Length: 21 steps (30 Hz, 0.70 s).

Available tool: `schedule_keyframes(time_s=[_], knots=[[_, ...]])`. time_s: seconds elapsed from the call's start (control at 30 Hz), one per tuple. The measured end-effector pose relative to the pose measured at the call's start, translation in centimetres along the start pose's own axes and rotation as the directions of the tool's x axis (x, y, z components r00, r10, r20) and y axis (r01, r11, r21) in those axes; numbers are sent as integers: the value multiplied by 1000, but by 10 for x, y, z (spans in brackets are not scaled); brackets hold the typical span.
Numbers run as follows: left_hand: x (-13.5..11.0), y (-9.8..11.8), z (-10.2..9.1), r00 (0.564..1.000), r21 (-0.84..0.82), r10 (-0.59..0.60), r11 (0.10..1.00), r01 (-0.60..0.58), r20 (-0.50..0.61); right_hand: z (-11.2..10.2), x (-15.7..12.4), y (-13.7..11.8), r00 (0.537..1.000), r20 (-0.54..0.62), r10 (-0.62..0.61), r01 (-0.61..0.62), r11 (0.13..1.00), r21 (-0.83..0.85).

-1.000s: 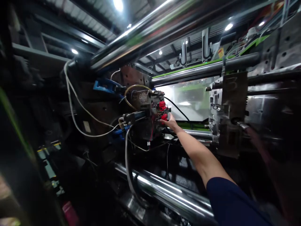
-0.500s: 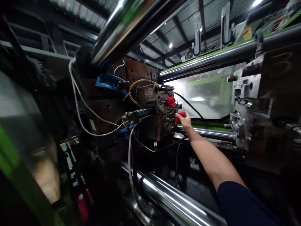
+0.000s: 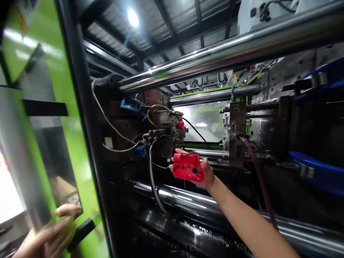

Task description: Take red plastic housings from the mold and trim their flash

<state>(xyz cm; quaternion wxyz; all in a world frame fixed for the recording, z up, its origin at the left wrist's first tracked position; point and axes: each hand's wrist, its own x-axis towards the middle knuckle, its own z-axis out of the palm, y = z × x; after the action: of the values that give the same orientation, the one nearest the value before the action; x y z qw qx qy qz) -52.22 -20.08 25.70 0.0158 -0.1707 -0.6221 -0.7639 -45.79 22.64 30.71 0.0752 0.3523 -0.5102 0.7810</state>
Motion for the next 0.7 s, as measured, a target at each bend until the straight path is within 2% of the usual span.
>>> schedule_keyframes(time_s=[0.07,0.13,0.27,0.4,0.53,0.6,0.63,0.7], knots=[[-1,-1,3,999,-49,48,998,-48,-4,35,-19,4,993,108,43,-54,993,104],[-2,0,7,997,-68,71,995,-70,10,63,-34,6,983,160,86,-109,984,141],[-6,5,13,995,-69,88,994,-85,48,97,-52,7,973,197,120,-151,978,148],[-5,7,14,992,-66,111,992,-107,61,111,-60,6,967,232,109,-154,970,186],[-2,10,14,989,-28,134,991,-132,66,118,-63,1,967,206,150,-188,965,180],[-8,9,7,988,123,154,981,-151,-15,118,-63,-2,972,178,156,-181,974,136],[-15,6,3,976,220,188,962,-160,-110,118,-64,-3,976,150,156,-168,983,70],[-38,-6,-4,929,348,270,922,-173,-253,119,-65,-2,981,59,186,-173,970,-173]])
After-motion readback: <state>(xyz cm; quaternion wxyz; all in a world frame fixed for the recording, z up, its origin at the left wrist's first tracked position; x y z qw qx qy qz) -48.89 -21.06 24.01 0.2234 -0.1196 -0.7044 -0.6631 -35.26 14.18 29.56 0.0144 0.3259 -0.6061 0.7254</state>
